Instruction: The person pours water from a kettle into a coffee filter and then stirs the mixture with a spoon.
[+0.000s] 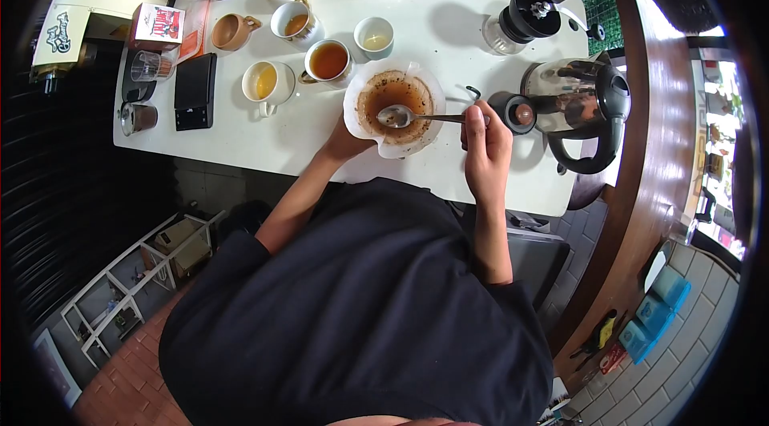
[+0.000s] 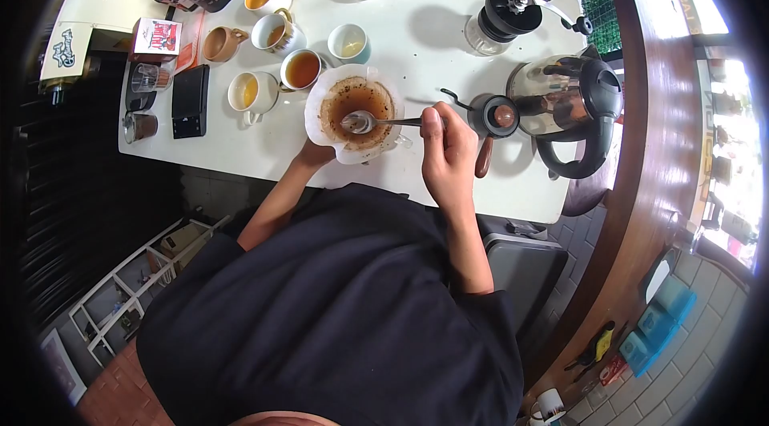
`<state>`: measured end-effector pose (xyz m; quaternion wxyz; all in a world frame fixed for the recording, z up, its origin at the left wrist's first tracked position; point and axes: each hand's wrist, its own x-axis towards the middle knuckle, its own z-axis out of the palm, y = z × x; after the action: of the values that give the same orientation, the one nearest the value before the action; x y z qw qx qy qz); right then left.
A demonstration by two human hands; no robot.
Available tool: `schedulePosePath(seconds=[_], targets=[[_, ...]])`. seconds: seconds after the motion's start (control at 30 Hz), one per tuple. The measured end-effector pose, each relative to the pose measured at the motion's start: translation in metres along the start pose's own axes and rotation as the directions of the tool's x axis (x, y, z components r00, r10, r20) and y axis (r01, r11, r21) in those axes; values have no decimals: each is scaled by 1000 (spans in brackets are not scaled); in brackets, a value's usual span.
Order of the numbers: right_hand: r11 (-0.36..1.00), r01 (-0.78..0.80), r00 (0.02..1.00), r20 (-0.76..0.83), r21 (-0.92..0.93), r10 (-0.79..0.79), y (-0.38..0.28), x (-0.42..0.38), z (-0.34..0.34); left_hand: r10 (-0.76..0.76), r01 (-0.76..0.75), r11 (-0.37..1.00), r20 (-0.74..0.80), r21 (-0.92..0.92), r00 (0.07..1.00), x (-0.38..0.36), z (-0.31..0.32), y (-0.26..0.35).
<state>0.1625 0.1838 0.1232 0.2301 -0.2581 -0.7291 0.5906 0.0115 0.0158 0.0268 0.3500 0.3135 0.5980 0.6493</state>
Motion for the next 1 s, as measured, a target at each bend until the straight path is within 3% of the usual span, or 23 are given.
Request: schedulePosePath(seconds=[0.3,0.4,0.47,0.63,1.0], targets=[[1000,-3,1000,5,-19,3,2,2,2,-1,1,999,-1,35,1000,4,3,13],[998,-20,999,30,53,18,3,3,0,19,-19,999,0,36,1000,2,1,5],[980,-113,992,73,166,102,0,4,-3,38,-38,999,2,37,999,1,-1,-3],[957,-170,983,105,236,149,-1,5,-12,49,-49,999,10,20,999,3,-2,-8],[990,-6,994,105,142,-9,-6,5,-31,110,-112,992,23,53,994,5,-2,-9]])
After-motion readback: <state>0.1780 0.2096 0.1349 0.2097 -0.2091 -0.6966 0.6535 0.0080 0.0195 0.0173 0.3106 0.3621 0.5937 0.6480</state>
